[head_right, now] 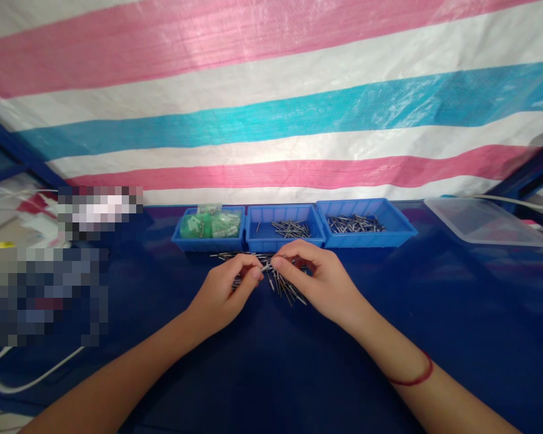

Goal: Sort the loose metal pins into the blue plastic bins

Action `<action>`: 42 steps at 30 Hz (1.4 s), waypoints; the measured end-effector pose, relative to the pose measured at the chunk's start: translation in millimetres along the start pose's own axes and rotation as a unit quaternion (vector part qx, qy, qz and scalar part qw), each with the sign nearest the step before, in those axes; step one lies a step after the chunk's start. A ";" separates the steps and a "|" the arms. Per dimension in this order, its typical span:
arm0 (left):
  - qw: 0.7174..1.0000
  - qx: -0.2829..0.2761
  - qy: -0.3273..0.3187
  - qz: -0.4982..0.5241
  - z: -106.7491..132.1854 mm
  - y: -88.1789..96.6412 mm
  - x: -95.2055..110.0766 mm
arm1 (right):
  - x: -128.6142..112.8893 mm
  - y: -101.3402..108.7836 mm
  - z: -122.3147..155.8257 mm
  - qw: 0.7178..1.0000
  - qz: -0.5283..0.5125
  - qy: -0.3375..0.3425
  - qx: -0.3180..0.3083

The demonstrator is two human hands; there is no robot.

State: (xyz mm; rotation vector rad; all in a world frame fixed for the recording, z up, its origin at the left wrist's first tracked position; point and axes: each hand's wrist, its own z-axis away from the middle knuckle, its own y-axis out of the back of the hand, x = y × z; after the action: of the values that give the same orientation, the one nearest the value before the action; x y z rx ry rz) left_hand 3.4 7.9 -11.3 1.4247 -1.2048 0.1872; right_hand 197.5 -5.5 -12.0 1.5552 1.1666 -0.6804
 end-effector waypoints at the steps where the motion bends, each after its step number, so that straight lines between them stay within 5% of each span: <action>1: 1.000 -0.002 -0.012 -0.002 0.0 -0.7 0.5 | -0.6 -0.5 0.7 1.000 -0.002 0.002 -0.003; 6: 0.999 -0.005 -0.045 -0.013 -0.8 -3.1 1.7 | -4.4 -4.6 3.8 1.000 -0.019 0.008 -0.008; 15: 0.999 -0.014 -0.009 0.038 -0.9 -2.7 6.2 | -5.1 -9.1 7.3 0.998 -0.037 0.044 0.014; 23: 0.997 0.033 -0.029 0.062 -2.0 1.3 2.0 | -4.7 -1.1 5.2 0.996 -0.052 0.076 -0.015; 34: 0.998 0.047 -0.017 0.049 -1.4 5.8 4.9 | -3.9 -2.9 2.6 0.994 0.047 0.091 -0.047; 39: 0.998 0.001 -0.030 -0.064 -1.6 7.0 -3.1 | 12.8 24.6 -6.0 0.986 0.117 0.001 0.120; 42: 0.983 -0.026 -0.047 -0.173 -1.5 9.0 -7.9 | 29.2 54.8 -12.5 0.936 0.261 -0.053 0.231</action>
State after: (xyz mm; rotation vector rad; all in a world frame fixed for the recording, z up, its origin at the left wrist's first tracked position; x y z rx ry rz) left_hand -6.0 15.4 -10.7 1.5869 -1.0098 -0.1533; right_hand 257.0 16.2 -12.0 2.0850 0.4800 -0.6899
